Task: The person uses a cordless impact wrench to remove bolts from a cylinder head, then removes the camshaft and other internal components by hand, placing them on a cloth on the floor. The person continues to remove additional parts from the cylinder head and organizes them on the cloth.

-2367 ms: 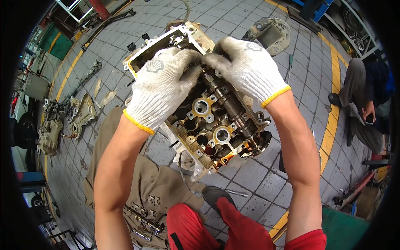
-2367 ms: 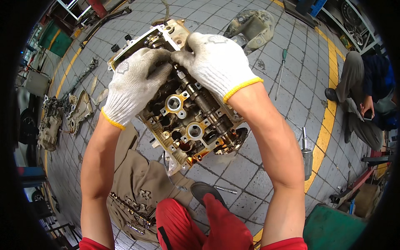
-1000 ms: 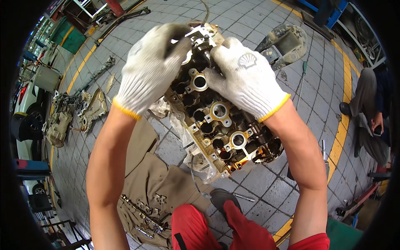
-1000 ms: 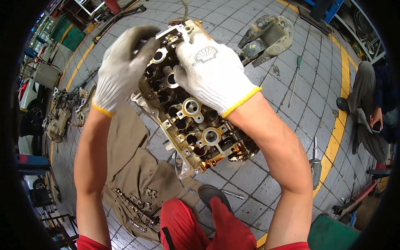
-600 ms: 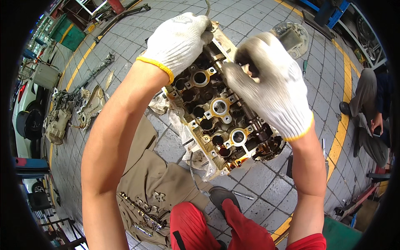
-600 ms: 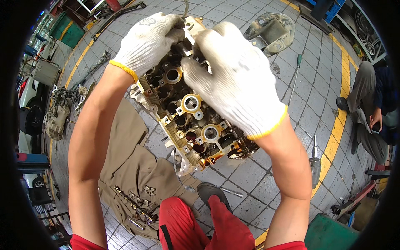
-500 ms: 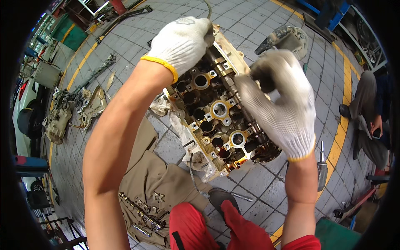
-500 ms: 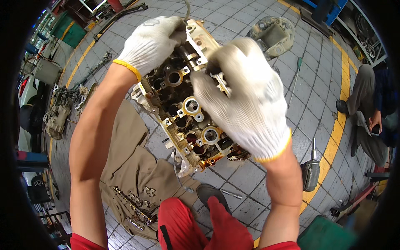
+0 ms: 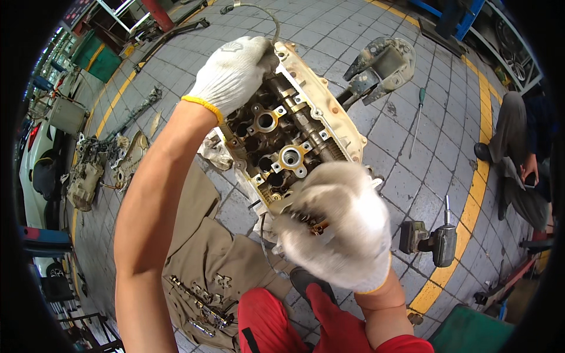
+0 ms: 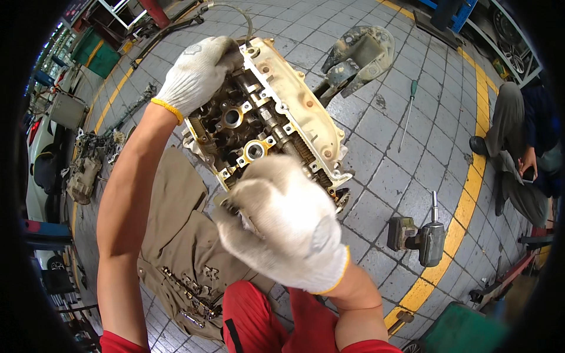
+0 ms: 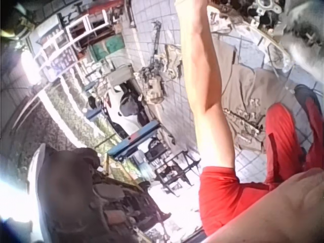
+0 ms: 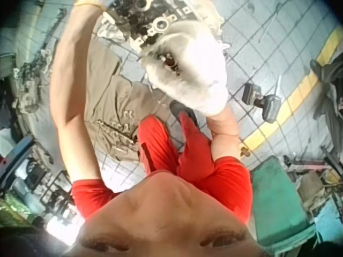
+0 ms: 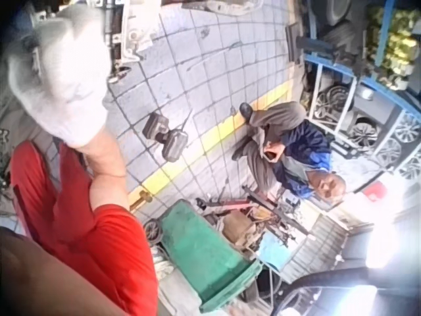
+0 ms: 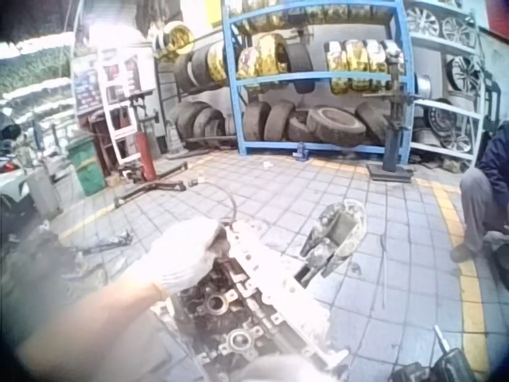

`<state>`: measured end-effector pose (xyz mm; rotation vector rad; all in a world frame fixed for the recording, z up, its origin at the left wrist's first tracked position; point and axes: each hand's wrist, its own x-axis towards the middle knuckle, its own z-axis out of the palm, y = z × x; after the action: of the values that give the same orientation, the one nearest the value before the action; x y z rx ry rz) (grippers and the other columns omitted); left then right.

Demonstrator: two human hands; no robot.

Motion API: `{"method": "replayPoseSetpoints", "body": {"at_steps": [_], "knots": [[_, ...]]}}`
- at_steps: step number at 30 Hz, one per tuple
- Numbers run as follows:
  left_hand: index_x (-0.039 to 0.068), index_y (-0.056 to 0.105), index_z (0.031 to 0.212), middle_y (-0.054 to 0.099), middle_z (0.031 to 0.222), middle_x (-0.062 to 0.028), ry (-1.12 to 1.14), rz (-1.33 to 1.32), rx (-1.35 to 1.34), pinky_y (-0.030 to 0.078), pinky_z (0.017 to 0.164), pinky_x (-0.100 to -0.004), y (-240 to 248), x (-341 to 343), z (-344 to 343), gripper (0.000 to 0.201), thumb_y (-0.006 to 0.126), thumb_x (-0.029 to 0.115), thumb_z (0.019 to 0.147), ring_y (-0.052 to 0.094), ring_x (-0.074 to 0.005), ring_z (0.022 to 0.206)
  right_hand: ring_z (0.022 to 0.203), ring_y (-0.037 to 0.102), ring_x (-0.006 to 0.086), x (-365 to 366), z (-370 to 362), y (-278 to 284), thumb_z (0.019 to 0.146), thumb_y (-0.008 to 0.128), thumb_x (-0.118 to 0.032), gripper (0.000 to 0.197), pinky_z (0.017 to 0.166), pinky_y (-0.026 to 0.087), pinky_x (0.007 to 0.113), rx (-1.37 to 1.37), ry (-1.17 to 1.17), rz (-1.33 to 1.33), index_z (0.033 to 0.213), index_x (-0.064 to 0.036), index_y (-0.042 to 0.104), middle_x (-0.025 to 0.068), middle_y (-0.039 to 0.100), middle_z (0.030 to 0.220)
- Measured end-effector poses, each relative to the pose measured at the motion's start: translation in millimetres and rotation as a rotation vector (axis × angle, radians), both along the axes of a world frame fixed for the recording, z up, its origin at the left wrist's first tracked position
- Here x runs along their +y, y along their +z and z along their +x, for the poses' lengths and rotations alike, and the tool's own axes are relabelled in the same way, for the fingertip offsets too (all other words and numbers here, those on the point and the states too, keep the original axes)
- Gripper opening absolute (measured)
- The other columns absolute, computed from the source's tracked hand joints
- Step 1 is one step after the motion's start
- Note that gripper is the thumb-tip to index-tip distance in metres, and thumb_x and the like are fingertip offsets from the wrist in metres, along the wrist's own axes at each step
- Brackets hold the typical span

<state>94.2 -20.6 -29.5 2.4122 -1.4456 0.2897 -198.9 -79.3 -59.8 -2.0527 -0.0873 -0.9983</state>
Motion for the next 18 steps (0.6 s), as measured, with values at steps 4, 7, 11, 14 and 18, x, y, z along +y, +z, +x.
{"method": "replayPoseSetpoints", "body": {"at_steps": [4, 7, 11, 14, 18], "knots": [[0.002, 0.074, 0.131, 0.08, 0.12, -0.0224, 0.033, -0.16, 0.052, 0.061, 0.1, -0.0484, 11.5, 36.1, 2.9, 0.027, 0.068, 0.02, 0.112, 0.078, -0.0385, 0.113, 0.092, 0.077, 0.0321, 36.3, 2.8, 2.1, 0.079, 0.099, -0.006, 0.042, 0.076, 0.064, 0.042, 0.073, 0.153, 0.075, 0.11, -0.01, 0.072, 0.0125, 0.074, 0.11], [0.006, 0.08, 0.132, 0.085, 0.116, -0.018, 0.072, -0.248, 0.115, 0.063, 0.098, -0.0471, 19.6, 71.4, -15.2, 0.037, 0.071, 0.038, 0.115, 0.083, -0.035, 0.107, 0.094, 0.076, 0.0351, 52.4, 2.8, -1.7, 0.08, 0.098, -0.006, 0.042, 0.079, 0.063, 0.046, 0.072, 0.262, 0.035, 0.113, -0.0097, 0.072, 0.0129, 0.073, 0.111], [0.002, 0.076, 0.125, 0.078, 0.113, -0.0263, 0.06, -0.248, 0.243, 0.058, 0.093, -0.0486, 33.4, 141.6, -69.3, 0.037, 0.071, 0.036, 0.112, 0.076, -0.042, 0.107, 0.088, 0.074, 0.0358, 86.1, -4.0, -10.2, 0.081, 0.096, -0.004, 0.044, 0.072, 0.062, 0.046, 0.211, 0.355, 0.043, 0.116, -0.0096, 0.07, 0.015, 0.07, 0.111], [0.002, 0.077, 0.116, 0.076, 0.102, -0.0256, 0.125, -0.245, 0.198, 0.057, 0.088, -0.0495, 5.1, 222.7, -89.5, 0.034, 0.071, 0.036, 0.113, 0.076, -0.0382, 0.096, 0.086, 0.073, 0.0345, 140.7, 5.0, -36.2, 0.084, 0.094, -0.005, 0.038, 0.073, 0.061, 0.046, 0.245, 0.49, 0.045, 0.113, -0.0088, 0.069, 0.0139, 0.069, 0.108], [0.006, 0.078, 0.121, 0.077, 0.126, -0.0204, 0.356, -0.189, 0.281, 0.058, 0.106, -0.052, -63.9, 338.3, -109.3, 0.038, 0.07, 0.041, 0.109, 0.073, -0.0419, 0.12, 0.087, 0.075, 0.0403, 220.1, 24.3, -94.6, 0.091, 0.09, -0.013, 0.03, 0.073, 0.063, 0.05, 0.338, 0.609, -0.055, 0.11, -0.0074, 0.068, 0.0177, 0.069, 0.106]]}}
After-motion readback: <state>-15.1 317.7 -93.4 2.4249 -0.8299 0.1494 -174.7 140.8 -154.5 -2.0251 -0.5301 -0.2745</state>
